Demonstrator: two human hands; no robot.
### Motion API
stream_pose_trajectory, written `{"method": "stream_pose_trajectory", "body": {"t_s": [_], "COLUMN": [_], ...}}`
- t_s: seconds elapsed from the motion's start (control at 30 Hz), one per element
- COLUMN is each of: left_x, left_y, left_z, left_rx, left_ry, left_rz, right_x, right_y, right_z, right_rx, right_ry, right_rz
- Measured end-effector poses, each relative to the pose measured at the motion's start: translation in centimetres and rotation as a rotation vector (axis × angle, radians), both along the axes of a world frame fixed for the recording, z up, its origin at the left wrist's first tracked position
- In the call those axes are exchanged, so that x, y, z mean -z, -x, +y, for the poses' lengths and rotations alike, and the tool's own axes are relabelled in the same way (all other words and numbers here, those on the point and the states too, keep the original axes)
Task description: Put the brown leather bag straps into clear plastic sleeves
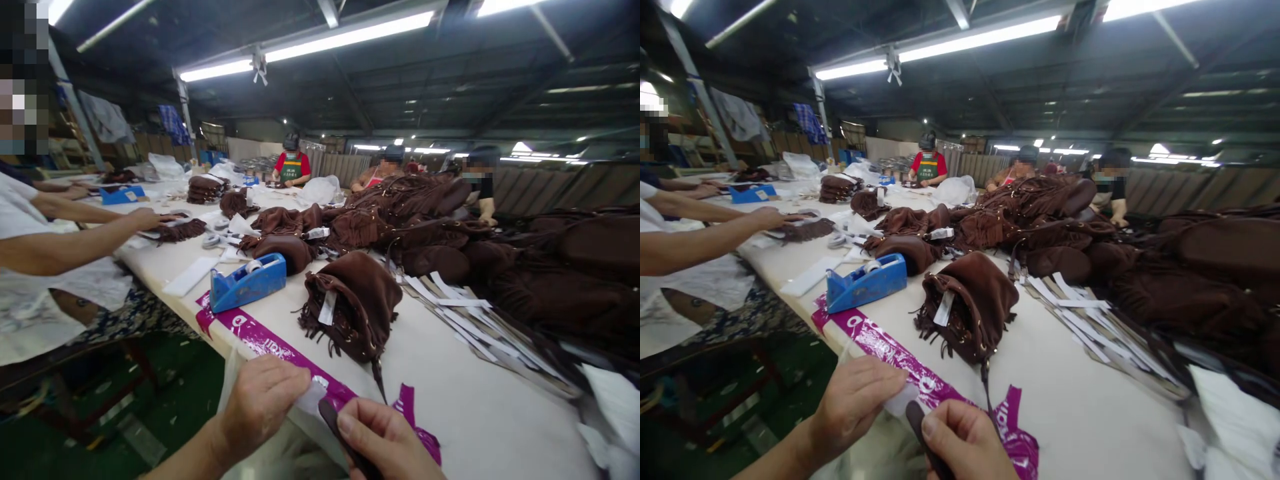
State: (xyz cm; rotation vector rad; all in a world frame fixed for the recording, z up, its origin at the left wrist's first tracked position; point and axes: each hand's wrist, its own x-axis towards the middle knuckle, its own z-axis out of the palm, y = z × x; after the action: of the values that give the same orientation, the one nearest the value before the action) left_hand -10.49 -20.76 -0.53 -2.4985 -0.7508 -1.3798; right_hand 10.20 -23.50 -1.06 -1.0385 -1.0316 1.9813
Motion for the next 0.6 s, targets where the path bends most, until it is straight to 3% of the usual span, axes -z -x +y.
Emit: {"method": "stream_pose_trajectory", "body": {"t_s": [0.37,0.5,0.6], "left_x": [0.2,0.4,0.5], "left_y": [-0.3,-0.5,0.1], "left_z": [-0.9,-1.3,-1.2], "left_rx": [0.113,0.168,0.141], "left_ry": [-0.048,-0.024,-0.045], "left_rz": [0.245,0.273,0.286], "right_x": [0.5,1.7,3.1], "right_y": [0.4,0.9,0.1], "right_z": [0.1,-0.3,-1.1], "right_rx": [-0.058,-0.054,-0.155], "right_ry": [0.014,0.006,-0.05], "right_rz": [-0.051,-0.008,0.076]}}
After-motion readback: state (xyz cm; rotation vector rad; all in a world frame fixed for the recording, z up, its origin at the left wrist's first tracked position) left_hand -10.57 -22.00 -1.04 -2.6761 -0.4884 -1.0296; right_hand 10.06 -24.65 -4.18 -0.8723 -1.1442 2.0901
